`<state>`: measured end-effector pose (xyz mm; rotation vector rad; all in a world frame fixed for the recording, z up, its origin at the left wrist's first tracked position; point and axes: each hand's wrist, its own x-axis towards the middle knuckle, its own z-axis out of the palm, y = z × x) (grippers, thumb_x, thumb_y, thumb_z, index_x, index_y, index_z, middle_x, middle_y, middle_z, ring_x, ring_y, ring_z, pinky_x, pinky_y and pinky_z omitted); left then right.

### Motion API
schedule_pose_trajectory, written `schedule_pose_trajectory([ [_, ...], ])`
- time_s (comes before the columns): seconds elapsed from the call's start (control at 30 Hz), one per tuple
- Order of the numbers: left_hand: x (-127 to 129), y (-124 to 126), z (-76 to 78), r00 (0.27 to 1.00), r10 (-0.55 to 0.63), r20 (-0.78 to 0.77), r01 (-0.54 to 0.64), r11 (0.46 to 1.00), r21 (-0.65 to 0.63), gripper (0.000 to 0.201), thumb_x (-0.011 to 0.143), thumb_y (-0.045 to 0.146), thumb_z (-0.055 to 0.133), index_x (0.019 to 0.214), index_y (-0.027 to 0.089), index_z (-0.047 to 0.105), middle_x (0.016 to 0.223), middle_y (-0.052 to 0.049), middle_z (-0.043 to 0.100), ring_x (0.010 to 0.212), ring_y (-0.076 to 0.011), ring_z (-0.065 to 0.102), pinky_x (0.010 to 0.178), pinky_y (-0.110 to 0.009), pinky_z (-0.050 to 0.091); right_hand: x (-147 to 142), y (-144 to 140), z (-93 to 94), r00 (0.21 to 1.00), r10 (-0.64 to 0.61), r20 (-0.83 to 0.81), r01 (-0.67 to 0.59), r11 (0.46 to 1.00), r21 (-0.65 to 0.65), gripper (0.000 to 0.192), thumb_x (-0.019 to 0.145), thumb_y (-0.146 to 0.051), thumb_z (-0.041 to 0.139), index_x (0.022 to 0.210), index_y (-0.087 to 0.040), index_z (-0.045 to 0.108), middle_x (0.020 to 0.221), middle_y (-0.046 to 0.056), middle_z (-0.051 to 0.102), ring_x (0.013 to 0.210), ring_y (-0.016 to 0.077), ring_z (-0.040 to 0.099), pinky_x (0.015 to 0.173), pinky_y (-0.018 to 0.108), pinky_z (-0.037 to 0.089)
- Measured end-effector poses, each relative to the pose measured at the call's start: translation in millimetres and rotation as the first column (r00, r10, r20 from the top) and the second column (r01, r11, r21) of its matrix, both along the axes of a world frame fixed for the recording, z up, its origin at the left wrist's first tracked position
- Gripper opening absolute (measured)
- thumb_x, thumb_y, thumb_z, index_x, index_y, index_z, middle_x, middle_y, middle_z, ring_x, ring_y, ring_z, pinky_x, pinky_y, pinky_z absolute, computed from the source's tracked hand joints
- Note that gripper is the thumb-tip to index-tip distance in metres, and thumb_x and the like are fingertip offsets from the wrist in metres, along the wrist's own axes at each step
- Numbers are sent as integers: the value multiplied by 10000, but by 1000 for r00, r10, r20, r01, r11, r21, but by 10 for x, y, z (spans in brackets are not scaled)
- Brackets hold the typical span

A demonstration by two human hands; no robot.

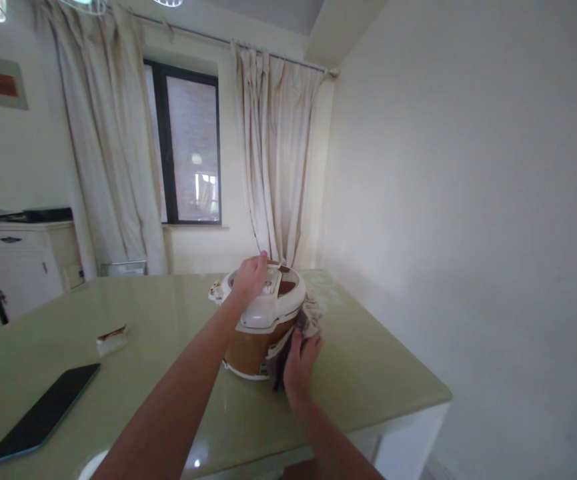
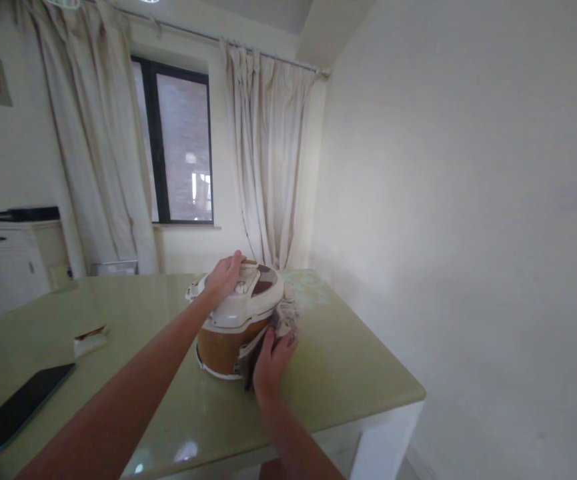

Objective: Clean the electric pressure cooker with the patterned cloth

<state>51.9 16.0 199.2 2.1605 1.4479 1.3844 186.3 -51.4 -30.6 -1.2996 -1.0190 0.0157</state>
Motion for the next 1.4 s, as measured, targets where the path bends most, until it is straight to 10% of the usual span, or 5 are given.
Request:
schedule_pose_trajectory([
  [0.3,-11,-23,2,1000,-15,-8,15,1000,-3,721,1079,529,170,1003,164,787,1147,-174,788,1184,-273,700,1083,-381,478,-97,-245,636,959,31,282,-88,977,192,494,945,-458,584,1373,-220,648,1491,188,448,1385,372,436,1150,594,384],
  [0.47,-5,-11,-8,1000,-12,10,12,1000,0,704,1077,536,194,1003,161,786,1144,-188,785,1177,-285,700,1077,-391,476,158,-234,485,895,59,443,-160,968,194,453,875,-407,659,1274,-202,718,1459,183,463,1353,363,477,1117,555,448],
  [0.7,-8,-21,-3,1000,-16,2,16,1000,-15,701,1080,530,184,1024,160,777,1139,-176,786,1180,-268,696,1086,-372,469,157,-133,789,975,75,210,-124,966,228,345,916,-334,603,1208,-192,719,1342,158,559,1293,300,527,1135,491,434],
  [1.0,-13,-16,-7,1000,-14,-3,14,1000,0,727,1075,543,175,990,157,786,1114,-180,787,1171,-282,702,1087,-399,474,937,531,1730,965,105,240,-8,927,-376,308,910,-473,582,771,-223,697,958,131,700,908,278,650,843,387,471],
  [1.4,-1,5,-1,998,-18,68,20,999,-28,704,1069,509,174,1018,181,795,1147,-155,796,1195,-274,700,1108,-398,467,304,-250,1058,928,-62,368,24,994,106,266,907,-334,589,1071,-184,736,1278,166,576,1245,325,507,1103,486,433],
])
